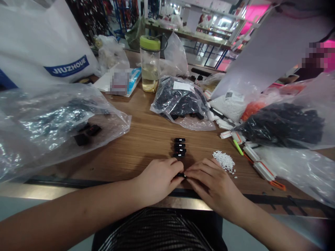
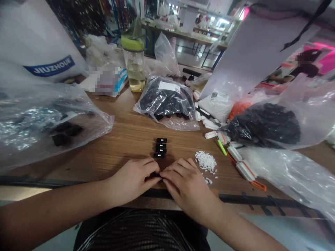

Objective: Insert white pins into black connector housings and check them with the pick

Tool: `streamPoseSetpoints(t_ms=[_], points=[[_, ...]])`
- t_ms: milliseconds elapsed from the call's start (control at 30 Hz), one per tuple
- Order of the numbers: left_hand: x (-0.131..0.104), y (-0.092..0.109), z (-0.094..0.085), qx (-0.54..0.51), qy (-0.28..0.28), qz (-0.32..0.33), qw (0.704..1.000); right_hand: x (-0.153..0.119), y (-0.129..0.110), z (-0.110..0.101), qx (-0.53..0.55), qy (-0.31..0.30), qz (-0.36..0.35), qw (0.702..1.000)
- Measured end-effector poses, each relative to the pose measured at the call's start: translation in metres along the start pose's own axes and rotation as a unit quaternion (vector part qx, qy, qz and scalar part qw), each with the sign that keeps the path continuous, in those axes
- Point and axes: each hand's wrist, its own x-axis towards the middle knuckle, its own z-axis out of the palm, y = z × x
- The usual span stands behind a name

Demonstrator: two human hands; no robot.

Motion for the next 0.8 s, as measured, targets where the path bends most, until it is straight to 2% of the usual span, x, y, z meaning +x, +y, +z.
streamPoseSetpoints(t_ms=[233, 333, 433, 500, 600, 700, 800], points=[[-0.001, 0.001, 0.000, -0.006, -0.011, -0.018, 1.000, -0.001, -0.010, 0.006, -0.126, -0.020, -0.045, 0.991], [-0.001, 0.001, 0.001, -0.005, -0.009, -0.019, 1.000, -0.003, -0.003, 0.000, -0.089, -0.020, -0.031, 0.995], [-0.001, 0.000, 0.002, -0.007, -0.007, -0.013, 1.000, -0.008, 0.030, -0.022, -0.025, 0.027, 0.047, 0.998], [-0.001, -0.001, 0.002, -0.004, -0.005, -0.009, 1.000, -0.012, 0.061, -0.042, -0.044, 0.055, 0.167, 0.984], [-0.001, 0.000, 0.002, 0.001, -0.001, -0.008, 1.000, -0.019, 0.104, -0.062, -0.090, -0.002, 0.298, 0.950], [-0.001, 0.000, 0.002, 0.001, 0.000, -0.008, 1.000, -0.021, 0.124, -0.066, -0.059, -0.045, 0.326, 0.942], [-0.001, 0.000, 0.001, 0.000, -0.002, -0.011, 1.000, -0.020, 0.128, -0.063, -0.031, -0.059, 0.318, 0.946]])
